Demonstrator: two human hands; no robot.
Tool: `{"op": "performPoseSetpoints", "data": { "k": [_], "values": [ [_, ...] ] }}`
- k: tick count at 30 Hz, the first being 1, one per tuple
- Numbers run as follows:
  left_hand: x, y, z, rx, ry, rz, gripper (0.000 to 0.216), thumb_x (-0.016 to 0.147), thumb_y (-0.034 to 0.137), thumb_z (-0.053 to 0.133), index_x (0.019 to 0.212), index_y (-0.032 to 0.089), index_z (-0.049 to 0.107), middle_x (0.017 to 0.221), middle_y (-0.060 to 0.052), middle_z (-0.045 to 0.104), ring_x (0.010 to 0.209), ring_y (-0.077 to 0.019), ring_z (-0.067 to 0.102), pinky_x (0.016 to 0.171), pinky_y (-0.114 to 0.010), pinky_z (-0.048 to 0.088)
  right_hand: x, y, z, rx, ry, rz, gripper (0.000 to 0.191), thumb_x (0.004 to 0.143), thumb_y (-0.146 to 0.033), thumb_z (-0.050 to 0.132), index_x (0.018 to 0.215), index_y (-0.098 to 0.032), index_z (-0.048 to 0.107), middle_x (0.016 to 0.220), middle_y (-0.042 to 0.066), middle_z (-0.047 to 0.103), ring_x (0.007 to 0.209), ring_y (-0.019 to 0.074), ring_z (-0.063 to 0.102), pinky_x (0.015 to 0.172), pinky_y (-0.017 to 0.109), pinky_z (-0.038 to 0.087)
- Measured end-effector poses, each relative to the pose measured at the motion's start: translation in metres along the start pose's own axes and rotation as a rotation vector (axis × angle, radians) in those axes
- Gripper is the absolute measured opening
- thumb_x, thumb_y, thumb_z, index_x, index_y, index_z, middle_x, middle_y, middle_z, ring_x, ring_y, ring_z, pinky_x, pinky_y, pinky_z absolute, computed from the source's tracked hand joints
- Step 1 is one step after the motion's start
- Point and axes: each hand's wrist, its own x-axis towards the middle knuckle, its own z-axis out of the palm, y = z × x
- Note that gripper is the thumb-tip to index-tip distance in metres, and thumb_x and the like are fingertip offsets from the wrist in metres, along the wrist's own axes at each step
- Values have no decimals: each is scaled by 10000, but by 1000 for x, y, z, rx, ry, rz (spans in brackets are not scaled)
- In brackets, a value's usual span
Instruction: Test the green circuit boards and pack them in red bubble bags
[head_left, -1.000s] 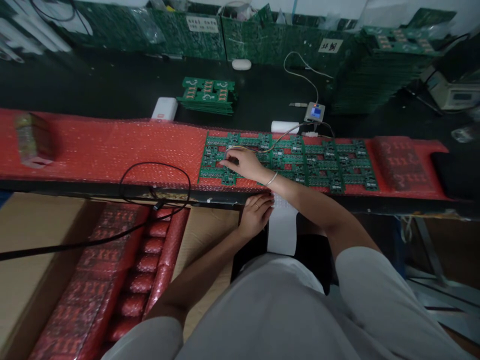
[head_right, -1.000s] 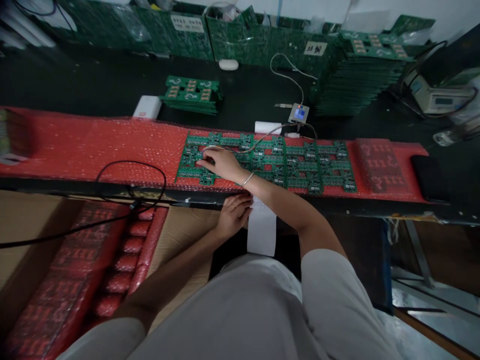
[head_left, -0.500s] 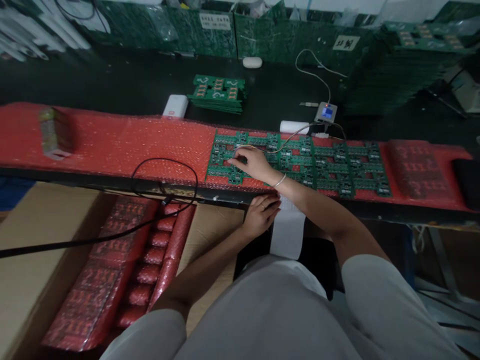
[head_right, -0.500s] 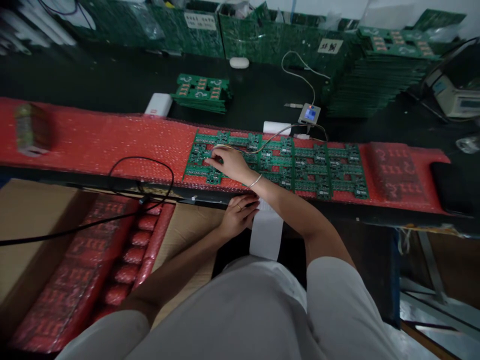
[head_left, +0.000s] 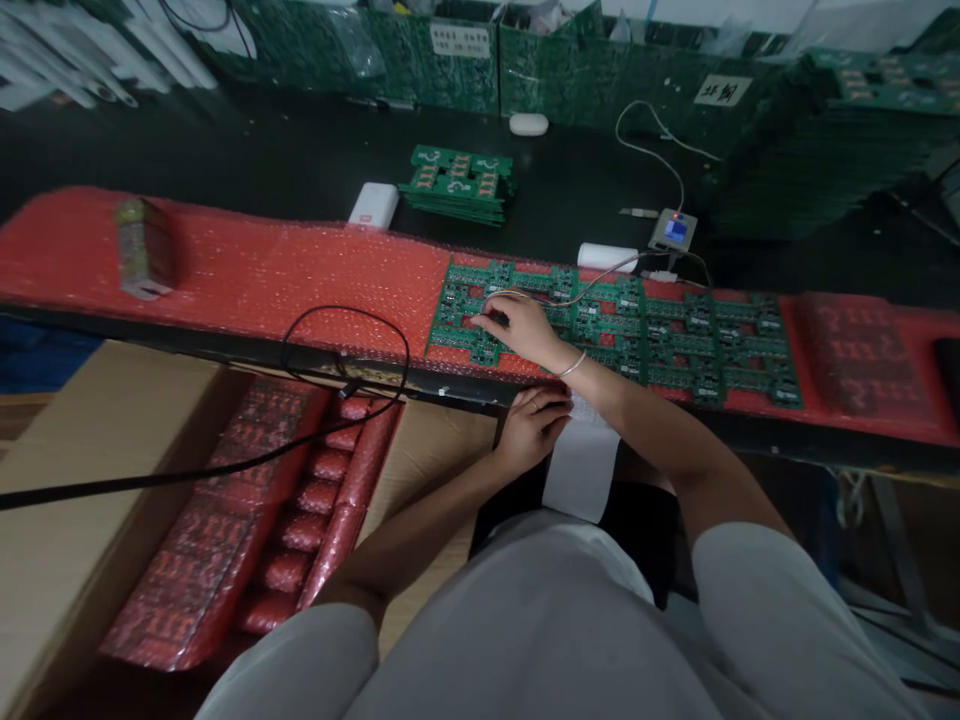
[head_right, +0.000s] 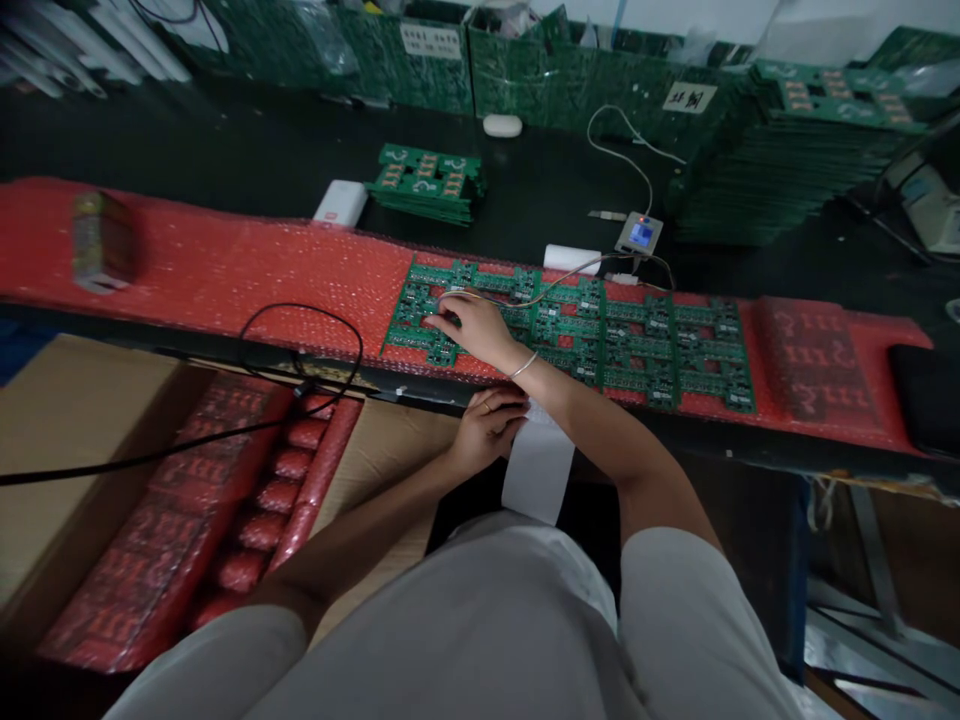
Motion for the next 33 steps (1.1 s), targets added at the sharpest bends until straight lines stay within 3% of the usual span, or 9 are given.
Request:
{"op": "performPoseSetpoints", "data": {
  "k": [6,18,20,23,28,30,33],
  "values": [
    [0,1,0,-35,61,39,174,991,309,597,951,241,752,1056,-57,770,1062,-218,686,906,-423,534,0,0,1,-28,-4,-25,281,970,-423,635,783,-216,607,891,54,694,926,219,622,896,354,439],
    [-2,6,-3,-28,57,70,115,953,210,624,884,226,715,1075,-54,758,1091,-218,666,926,-406,514,3,4,3,-76,-28,-20,263,977,-389,633,804,-193,610,878,50,681,908,203,612,839,310,416],
    [-1,11,-14,-36,42,62,117,960,212,613,896,225,710,1093,-58,753,1099,-218,659,934,-409,513,4,3,2,-71,-35,-9,257,978,-385,631,806,-195,613,881,52,681,914,209,613,840,314,417],
    [6,9,-50,-1,69,7,133,977,208,574,925,220,696,1126,-62,736,1117,-216,639,975,-420,501,3,2,1,-58,-35,2,233,977,-368,633,819,-197,623,897,59,687,929,219,616,850,322,420],
    [30,-30,-122,188,166,-175,118,951,230,590,938,204,704,1176,-88,674,1135,-238,606,1030,-450,482,2,1,3,-41,-11,0,234,971,-371,639,808,-202,631,897,61,692,930,230,616,852,334,424],
    [39,-48,-137,254,119,-209,117,926,237,609,914,206,721,1190,-90,662,1164,-260,582,1055,-478,467,2,1,3,-47,-1,0,238,973,-371,634,805,-203,633,883,58,690,913,230,617,847,336,426],
    [49,-62,-142,305,3,-216,130,906,230,612,878,214,739,1187,-81,661,1200,-280,553,1093,-518,433,2,2,3,-58,-3,0,231,974,-362,633,807,-202,638,869,53,687,888,223,616,833,331,428]
  ]
}}
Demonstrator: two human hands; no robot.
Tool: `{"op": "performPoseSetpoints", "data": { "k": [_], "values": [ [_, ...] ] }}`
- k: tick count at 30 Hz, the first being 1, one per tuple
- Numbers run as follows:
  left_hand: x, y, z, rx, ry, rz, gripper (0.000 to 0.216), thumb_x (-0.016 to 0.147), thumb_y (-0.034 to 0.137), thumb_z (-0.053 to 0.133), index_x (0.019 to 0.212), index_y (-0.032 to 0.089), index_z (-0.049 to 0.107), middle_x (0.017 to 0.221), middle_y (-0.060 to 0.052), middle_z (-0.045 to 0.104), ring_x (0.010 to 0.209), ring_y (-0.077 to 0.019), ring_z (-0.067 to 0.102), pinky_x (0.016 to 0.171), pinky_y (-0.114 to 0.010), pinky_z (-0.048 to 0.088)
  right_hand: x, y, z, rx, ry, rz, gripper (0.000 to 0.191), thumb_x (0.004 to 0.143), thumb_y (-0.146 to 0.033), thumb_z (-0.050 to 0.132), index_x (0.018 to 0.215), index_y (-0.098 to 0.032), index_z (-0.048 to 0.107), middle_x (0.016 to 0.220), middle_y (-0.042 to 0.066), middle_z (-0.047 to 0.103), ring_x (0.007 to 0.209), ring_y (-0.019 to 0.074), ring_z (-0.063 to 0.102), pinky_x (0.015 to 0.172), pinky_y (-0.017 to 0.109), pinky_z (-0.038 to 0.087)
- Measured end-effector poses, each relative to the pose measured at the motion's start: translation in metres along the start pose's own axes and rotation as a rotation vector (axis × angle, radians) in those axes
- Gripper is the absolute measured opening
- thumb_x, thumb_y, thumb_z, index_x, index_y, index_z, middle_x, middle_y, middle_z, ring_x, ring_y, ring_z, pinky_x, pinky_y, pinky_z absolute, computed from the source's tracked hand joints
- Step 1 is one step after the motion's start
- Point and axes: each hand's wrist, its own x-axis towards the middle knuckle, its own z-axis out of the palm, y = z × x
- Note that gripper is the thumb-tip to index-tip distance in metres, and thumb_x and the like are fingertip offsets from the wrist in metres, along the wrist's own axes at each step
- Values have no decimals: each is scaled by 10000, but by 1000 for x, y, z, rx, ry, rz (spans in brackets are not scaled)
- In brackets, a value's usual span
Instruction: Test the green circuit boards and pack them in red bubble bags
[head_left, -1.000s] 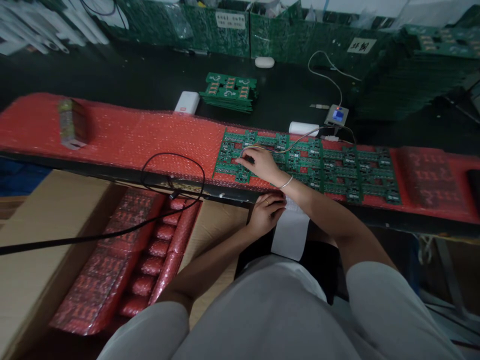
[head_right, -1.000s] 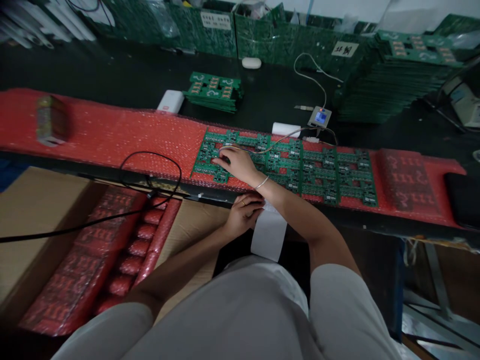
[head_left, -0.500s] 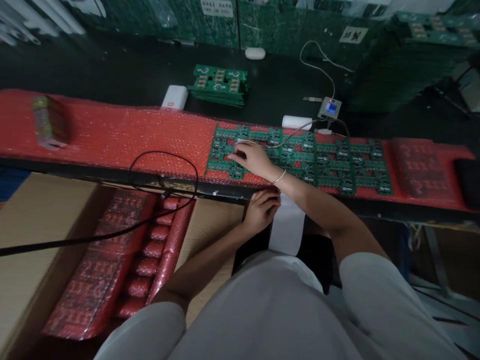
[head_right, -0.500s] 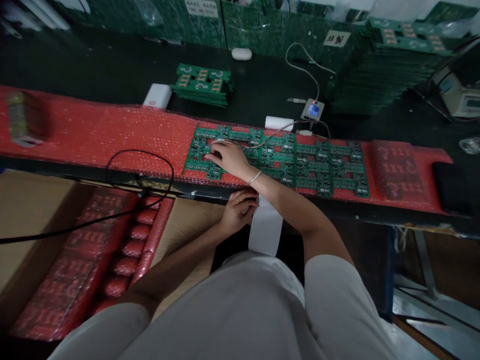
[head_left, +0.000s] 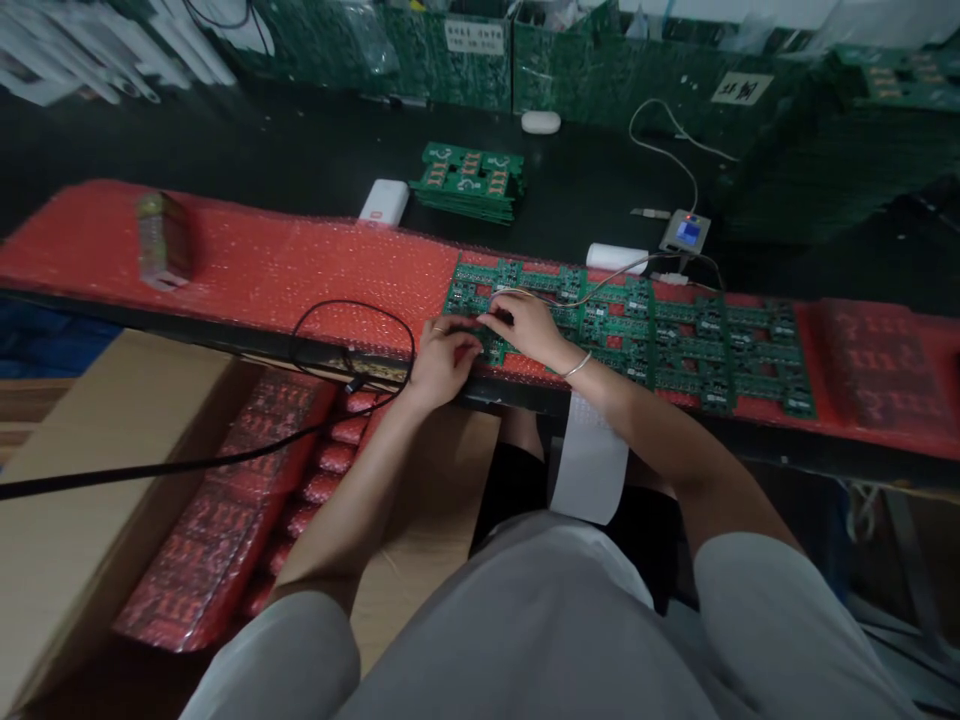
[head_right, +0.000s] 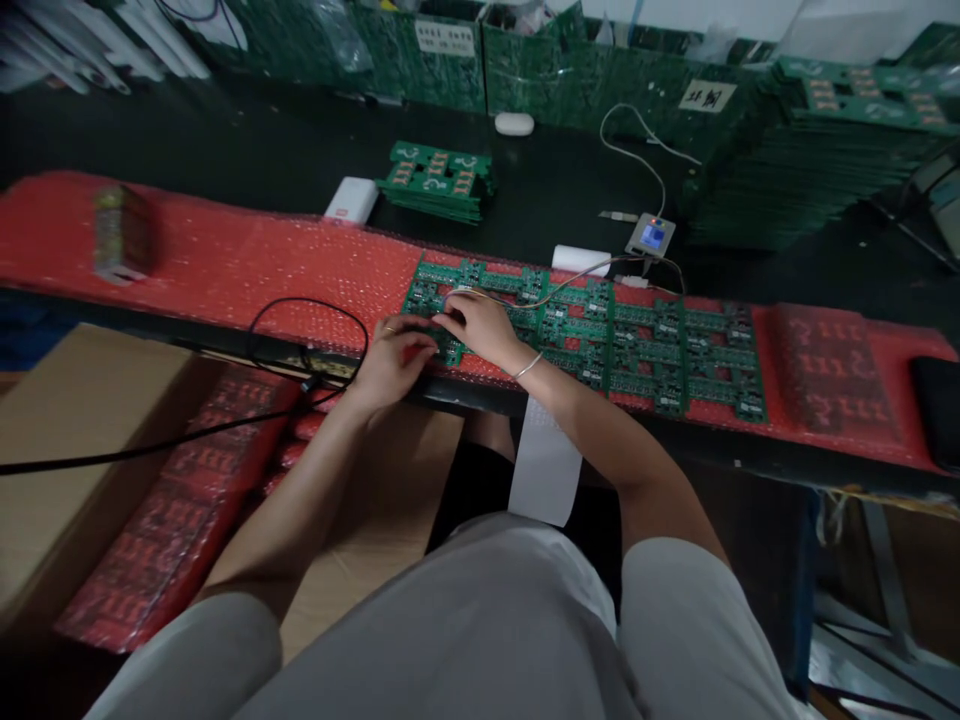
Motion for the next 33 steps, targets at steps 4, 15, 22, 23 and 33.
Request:
{"op": "performPoseSetpoints", "data": {
  "k": [4,15,22,23,33],
  "values": [
    [5,5,3,44,-75,-18,149,899,237,610,875,218,756,1209,-77,651,1228,-294,528,1103,-537,415,0,0,0,2,7,-9,229,966,-355,647,801,-198,637,867,49,686,884,216,615,833,322,427],
    [3,9,6,86,-26,-12,133,904,260,622,952,225,742,1191,-77,672,1192,-287,566,1061,-502,452,0,-1,0,-6,0,-1,217,965,-350,646,808,-201,641,855,44,686,863,209,604,817,320,426],
    [-31,10,17,167,44,148,258,998,367,571,1163,246,729,1324,-97,689,1307,-320,560,1063,-546,445,3,-8,-5,79,18,26,229,942,-338,674,767,-193,647,826,42,699,850,206,639,827,323,456],
    [-34,9,20,174,40,157,271,1001,363,567,1194,250,720,1335,-103,685,1308,-324,566,1056,-554,450,6,-10,-6,106,25,25,221,945,-329,667,771,-193,656,841,44,706,859,204,646,836,324,464],
    [-38,5,26,174,59,163,263,1011,284,546,1208,253,718,1351,-106,682,1336,-315,577,1055,-543,447,34,-9,4,223,-98,2,129,942,-186,613,942,-198,741,1056,46,772,1025,200,697,961,345,503]
  ]
}}
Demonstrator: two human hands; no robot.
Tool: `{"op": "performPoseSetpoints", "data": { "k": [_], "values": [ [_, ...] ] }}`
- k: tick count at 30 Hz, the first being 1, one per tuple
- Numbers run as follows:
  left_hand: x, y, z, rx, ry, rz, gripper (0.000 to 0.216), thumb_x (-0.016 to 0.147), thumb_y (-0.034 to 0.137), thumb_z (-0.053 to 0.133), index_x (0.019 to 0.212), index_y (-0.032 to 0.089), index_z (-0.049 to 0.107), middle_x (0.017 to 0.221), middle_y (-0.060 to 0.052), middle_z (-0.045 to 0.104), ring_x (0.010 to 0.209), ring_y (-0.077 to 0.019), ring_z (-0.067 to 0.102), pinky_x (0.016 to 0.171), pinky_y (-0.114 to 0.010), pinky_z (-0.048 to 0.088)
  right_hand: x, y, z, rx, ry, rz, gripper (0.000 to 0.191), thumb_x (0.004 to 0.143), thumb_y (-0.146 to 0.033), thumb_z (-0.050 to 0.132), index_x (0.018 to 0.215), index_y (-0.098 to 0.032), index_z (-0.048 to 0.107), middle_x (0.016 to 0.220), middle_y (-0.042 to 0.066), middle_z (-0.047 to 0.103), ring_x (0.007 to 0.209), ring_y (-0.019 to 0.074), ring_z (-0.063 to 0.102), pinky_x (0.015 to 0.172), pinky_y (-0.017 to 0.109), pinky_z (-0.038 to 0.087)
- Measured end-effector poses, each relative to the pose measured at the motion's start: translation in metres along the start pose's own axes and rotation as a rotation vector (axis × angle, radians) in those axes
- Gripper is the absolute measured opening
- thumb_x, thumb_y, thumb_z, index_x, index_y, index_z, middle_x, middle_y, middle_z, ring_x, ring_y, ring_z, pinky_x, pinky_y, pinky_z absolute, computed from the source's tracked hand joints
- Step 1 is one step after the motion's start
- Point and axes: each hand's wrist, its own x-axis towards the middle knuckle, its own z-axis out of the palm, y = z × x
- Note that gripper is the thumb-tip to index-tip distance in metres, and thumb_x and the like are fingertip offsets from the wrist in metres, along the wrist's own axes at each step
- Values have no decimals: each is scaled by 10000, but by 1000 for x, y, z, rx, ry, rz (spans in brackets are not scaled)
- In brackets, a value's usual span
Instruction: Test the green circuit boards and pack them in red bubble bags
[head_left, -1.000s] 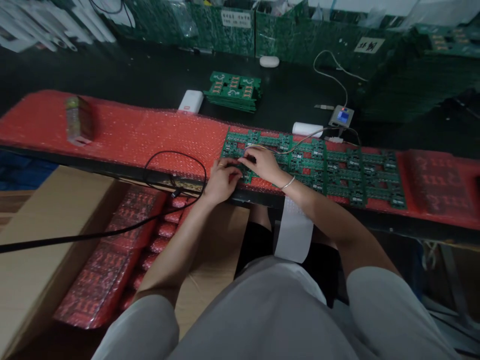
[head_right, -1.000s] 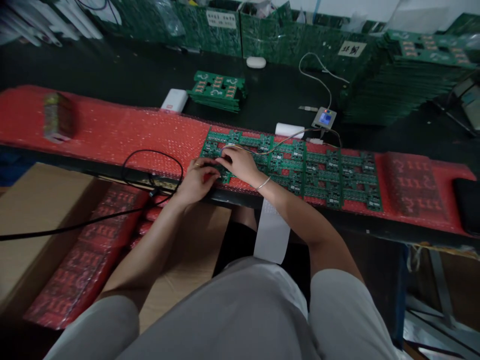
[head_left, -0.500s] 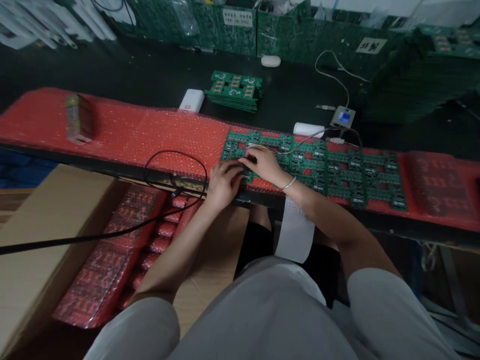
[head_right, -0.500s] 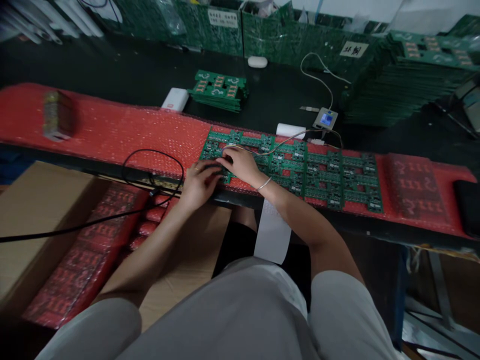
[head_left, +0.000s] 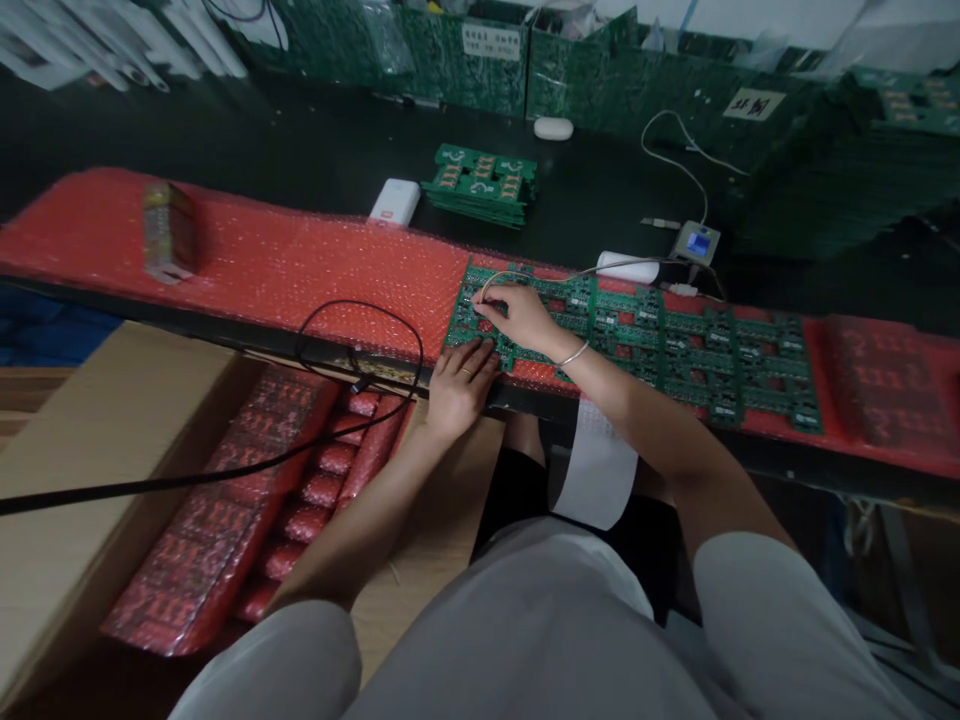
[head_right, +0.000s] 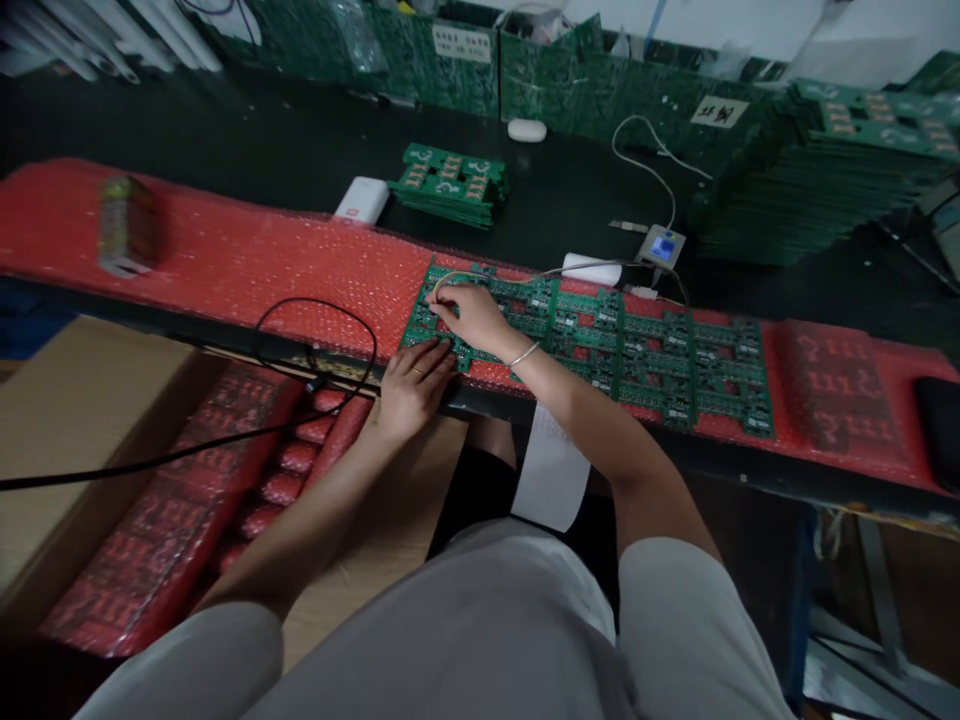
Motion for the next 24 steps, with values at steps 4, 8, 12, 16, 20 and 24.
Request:
{"op": "performPoseSetpoints", "data": {
  "k": [4,8,12,16,20,24],
  "values": [
    [-2,1,3,10,33,4,257,1011,286,548,1200,242,715,1332,-111,692,1322,-311,583,1047,-528,454,0,2,4,-74,-17,-25,147,947,-186,609,986,-188,751,1055,62,775,1049,222,693,977,367,498],
    [-2,2,4,-7,52,5,258,1003,287,557,1203,222,706,1329,-125,689,1326,-320,573,1059,-543,453,2,1,3,-127,-59,-75,154,959,-189,591,996,-175,739,1066,73,767,1058,225,673,983,363,478],
    [0,8,-2,-15,38,-15,279,981,307,575,1217,214,690,1342,-130,672,1330,-335,555,1080,-559,436,4,1,4,-173,-103,-121,141,953,-182,584,963,-190,724,1075,69,759,1074,235,649,1006,386,443],
    [-8,38,-1,-56,87,4,335,967,287,575,1285,210,647,1342,-146,647,1287,-348,555,1052,-549,447,7,6,6,-138,-88,-77,120,940,-188,592,942,-193,712,1035,52,755,1006,211,663,951,354,454],
    [-17,85,24,-212,-19,221,229,994,281,564,1176,216,686,1139,-111,700,1116,-272,621,900,-433,515,9,11,8,-67,-77,-20,94,927,-233,618,905,-189,699,948,33,738,867,163,662,835,287,470],
    [-16,110,57,-267,-105,221,212,1001,308,563,1103,199,713,1091,-124,680,1074,-268,607,851,-430,521,8,11,8,-59,-70,4,100,928,-229,598,886,-199,684,941,24,735,872,156,652,825,277,460]
  ]
}}
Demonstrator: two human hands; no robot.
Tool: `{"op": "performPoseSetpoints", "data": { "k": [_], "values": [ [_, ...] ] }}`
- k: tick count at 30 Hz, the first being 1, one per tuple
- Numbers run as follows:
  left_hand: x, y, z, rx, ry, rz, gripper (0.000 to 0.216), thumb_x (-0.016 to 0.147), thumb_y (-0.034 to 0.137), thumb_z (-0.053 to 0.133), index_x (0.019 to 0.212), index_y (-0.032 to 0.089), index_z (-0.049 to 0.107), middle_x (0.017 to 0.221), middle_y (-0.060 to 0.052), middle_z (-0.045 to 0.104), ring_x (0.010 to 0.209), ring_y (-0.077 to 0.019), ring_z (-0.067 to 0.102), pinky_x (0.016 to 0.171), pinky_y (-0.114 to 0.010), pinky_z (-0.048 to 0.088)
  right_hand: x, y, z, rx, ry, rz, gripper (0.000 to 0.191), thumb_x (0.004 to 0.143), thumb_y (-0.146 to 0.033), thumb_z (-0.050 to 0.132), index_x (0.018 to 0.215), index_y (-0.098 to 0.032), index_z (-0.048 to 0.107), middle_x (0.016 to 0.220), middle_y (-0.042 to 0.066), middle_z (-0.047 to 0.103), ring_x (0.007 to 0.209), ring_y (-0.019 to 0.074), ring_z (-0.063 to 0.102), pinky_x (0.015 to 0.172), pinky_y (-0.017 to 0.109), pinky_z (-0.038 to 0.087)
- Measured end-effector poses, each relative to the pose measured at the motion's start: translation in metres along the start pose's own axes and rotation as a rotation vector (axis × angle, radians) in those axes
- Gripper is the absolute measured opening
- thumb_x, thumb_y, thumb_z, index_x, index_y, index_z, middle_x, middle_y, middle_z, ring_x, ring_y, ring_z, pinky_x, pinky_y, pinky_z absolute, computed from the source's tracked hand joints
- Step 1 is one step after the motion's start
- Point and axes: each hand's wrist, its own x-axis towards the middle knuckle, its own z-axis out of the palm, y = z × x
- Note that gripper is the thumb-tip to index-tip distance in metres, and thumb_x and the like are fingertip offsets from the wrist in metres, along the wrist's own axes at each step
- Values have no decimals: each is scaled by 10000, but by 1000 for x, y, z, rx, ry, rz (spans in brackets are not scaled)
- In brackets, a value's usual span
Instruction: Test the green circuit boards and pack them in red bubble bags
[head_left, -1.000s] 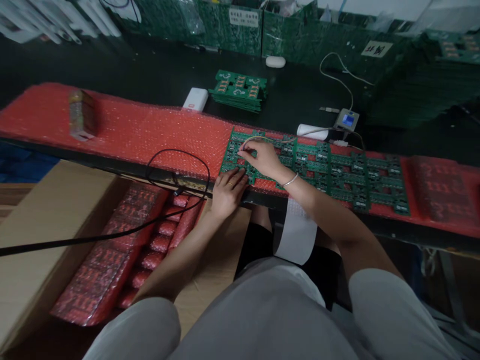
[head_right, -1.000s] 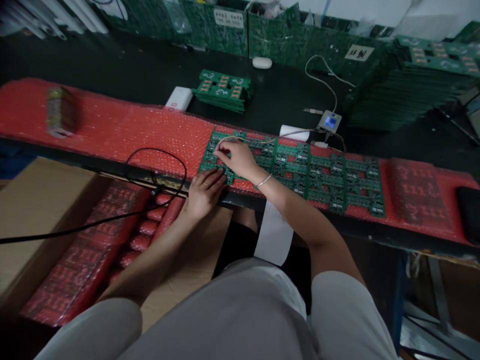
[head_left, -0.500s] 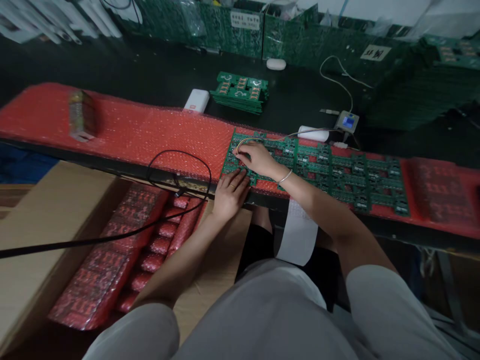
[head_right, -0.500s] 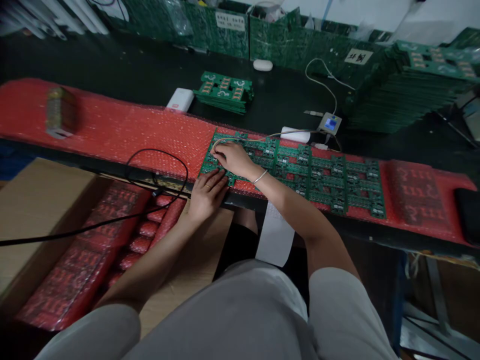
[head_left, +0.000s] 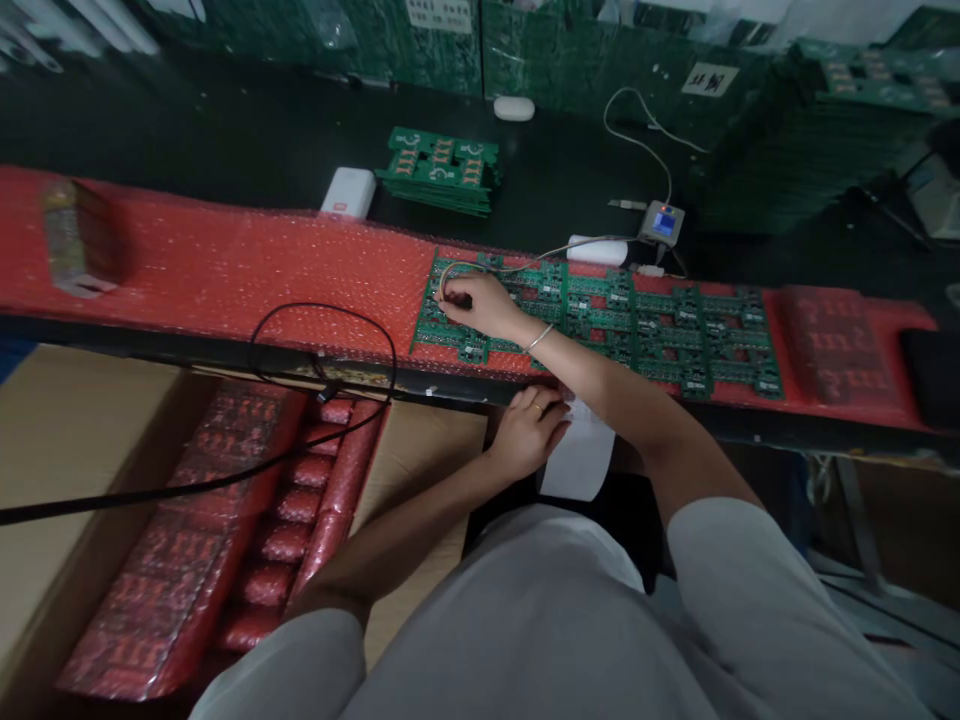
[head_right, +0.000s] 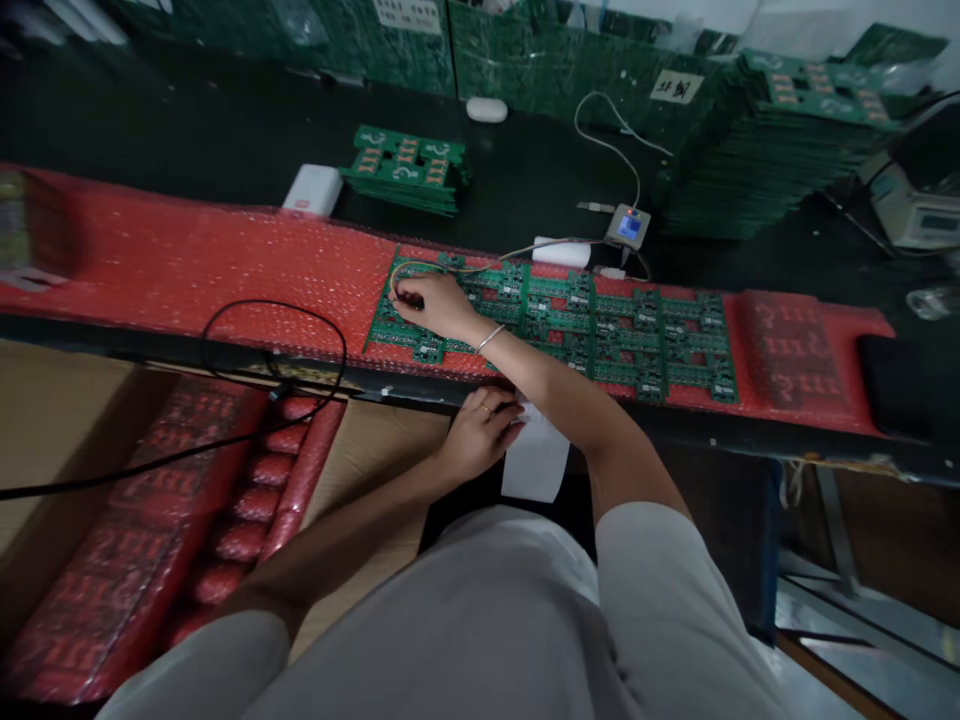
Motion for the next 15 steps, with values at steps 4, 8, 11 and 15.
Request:
{"op": "performPoseSetpoints", "data": {
  "k": [4,8,11,15],
  "values": [
    [3,-7,13,29,27,-5,199,1001,280,563,1079,182,717,1082,-124,675,1069,-267,601,847,-421,521,-1,-2,-1,2,-6,-9,119,940,-231,579,870,-196,669,915,17,728,860,148,642,815,268,444],
    [-1,-11,12,-2,38,9,215,1014,262,535,1095,204,726,1072,-109,687,1079,-251,601,870,-422,523,-1,-2,0,10,7,-17,128,944,-225,575,862,-195,669,895,14,723,855,149,638,813,270,437],
    [-2,-11,13,-22,37,-26,229,1019,261,522,1089,229,738,1053,-94,697,1059,-240,607,879,-426,525,-1,-1,1,-1,10,-9,126,941,-221,579,861,-200,674,904,14,725,870,159,637,821,279,436],
    [-3,-11,14,19,34,5,223,1016,250,525,1072,234,740,1035,-94,718,1038,-237,623,857,-431,523,-1,-2,0,-11,7,-18,122,943,-216,575,870,-198,672,910,13,721,881,159,636,830,281,431]
  ]
}}
